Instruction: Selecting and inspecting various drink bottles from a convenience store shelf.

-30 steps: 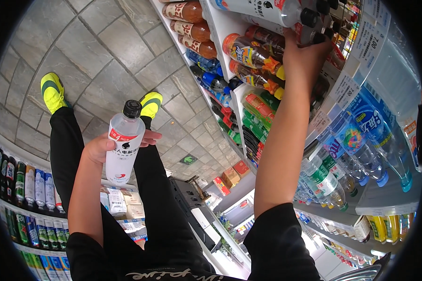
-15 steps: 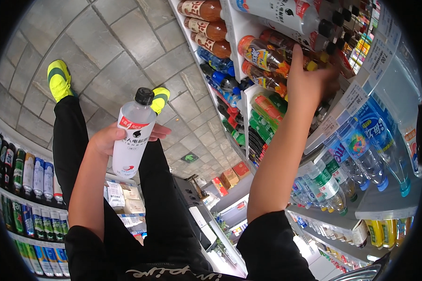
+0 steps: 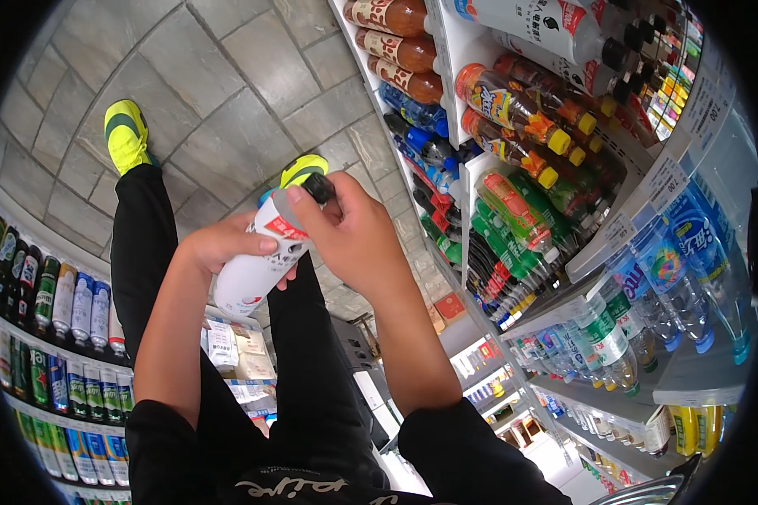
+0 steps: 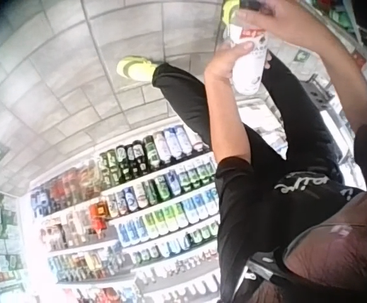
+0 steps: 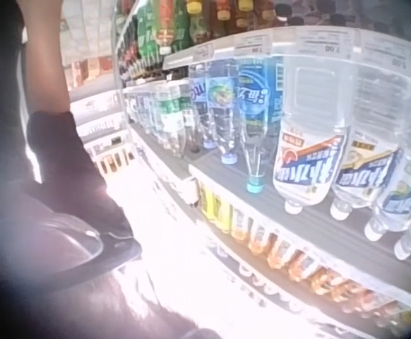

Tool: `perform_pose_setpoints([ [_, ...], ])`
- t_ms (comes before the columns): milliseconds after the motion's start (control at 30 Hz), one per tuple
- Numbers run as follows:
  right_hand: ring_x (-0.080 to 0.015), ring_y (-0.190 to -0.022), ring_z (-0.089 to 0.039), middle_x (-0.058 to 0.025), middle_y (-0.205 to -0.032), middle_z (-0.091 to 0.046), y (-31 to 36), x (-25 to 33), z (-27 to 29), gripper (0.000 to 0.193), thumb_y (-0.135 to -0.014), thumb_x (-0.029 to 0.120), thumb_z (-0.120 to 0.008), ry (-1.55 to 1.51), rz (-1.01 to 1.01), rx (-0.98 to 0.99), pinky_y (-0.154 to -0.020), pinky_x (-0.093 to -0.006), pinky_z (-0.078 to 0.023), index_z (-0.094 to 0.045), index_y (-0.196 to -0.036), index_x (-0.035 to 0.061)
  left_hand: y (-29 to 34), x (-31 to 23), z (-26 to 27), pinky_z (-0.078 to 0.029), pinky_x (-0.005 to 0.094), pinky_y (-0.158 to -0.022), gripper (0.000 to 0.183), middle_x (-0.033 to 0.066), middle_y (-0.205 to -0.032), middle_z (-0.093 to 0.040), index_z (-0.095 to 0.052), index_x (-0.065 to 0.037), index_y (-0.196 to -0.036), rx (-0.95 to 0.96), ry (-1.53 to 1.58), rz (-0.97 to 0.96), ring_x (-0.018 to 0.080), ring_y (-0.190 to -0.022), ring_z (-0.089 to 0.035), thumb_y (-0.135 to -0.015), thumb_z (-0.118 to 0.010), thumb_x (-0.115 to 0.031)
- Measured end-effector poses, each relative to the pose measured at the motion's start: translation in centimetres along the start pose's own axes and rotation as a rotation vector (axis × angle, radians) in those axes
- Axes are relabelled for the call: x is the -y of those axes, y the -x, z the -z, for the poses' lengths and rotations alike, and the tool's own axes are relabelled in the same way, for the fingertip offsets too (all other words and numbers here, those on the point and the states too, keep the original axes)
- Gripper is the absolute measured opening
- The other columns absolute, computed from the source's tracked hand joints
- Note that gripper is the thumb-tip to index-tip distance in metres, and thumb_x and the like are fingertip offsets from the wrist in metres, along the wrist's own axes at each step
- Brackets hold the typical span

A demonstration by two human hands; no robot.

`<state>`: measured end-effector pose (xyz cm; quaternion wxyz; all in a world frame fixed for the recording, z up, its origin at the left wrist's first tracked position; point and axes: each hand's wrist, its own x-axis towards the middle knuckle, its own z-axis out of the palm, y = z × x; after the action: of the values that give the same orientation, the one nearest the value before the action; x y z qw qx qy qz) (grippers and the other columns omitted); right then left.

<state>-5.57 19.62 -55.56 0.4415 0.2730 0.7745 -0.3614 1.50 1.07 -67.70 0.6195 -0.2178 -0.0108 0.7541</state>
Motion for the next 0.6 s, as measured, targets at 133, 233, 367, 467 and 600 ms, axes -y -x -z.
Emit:
perform_pose_setpoints([
  [133, -0.0152, -0.062, -0.058, -0.0077, -0.074, -0.062, 0.5, -1.4, 0.1, 0.036, -0.092, 0.03, -0.074, -0.283, 0.072, 0.045, -0.058, -0.0321, -0.047, -0.057, -0.103, 0.0004, 0.0, 0.3, 0.0, -0.059, 0.0439, -0.085, 0.075, 0.0172, -0.112, -0.067, -0.05, -0.002, -0.136, 0.037, -0.168, 0.042, 0.0299, -0.098, -0.07, -0.08, -0.086, -0.035],
  [233, -0.0144, -0.06, -0.058, -0.0056, -0.074, -0.063, 1.8, -1.7, 0.7, 0.032, -0.09, 0.026, -0.076, -0.215, 0.155, 0.026, -0.057, -0.0312, -0.047, -0.057, -0.103, 0.0035, -0.7, 0.9, 0.0, -0.051, 0.0379, -0.101, 0.06, 0.0149, -0.125, -0.066, -0.052, -0.003, -0.136, -0.197, -0.193, -0.127, 0.0241, -0.113, -0.065, -0.094, -0.071, -0.042],
  [367, -0.0152, -0.061, -0.06, -0.0061, -0.076, -0.064, 5.0, -1.8, 0.4, 0.033, -0.087, 0.025, -0.079, 0.055, 0.239, -0.052, -0.059, -0.031, -0.05, -0.059, -0.106, 0.0073, -2.2, 0.1, 0.9, -0.042, 0.0395, -0.107, 0.061, 0.0146, -0.129, -0.065, -0.061, -0.004, -0.126, -0.455, -0.309, -0.461, 0.0248, -0.117, -0.062, -0.103, -0.039, -0.056],
  [467, -0.013, -0.062, -0.062, -0.0058, -0.076, -0.065, 6.0, -2.4, 0.2, 0.038, -0.084, 0.024, -0.083, 0.183, 0.303, -0.155, -0.06, -0.0289, -0.052, -0.059, -0.107, 0.0074, -1.8, -0.3, 1.4, -0.037, 0.0391, -0.11, 0.053, 0.0121, -0.129, -0.066, -0.062, -0.005, -0.125, -0.715, -0.156, -0.692, 0.0235, -0.123, -0.058, -0.101, -0.04, -0.047],
  [600, -0.0085, -0.077, -0.06, -0.0061, -0.093, -0.062, 5.1, -2.9, 3.7, 0.037, -0.088, 0.006, -0.078, -0.18, 0.451, -0.477, -0.064, -0.0234, -0.049, -0.051, -0.114, 0.0011, -1.5, 0.1, 1.6, -0.036, 0.0379, -0.109, 0.051, 0.0086, -0.129, -0.067, -0.061, -0.008, -0.127, -0.708, -0.147, -0.51, 0.0203, -0.123, -0.058, -0.099, -0.041, -0.045],
])
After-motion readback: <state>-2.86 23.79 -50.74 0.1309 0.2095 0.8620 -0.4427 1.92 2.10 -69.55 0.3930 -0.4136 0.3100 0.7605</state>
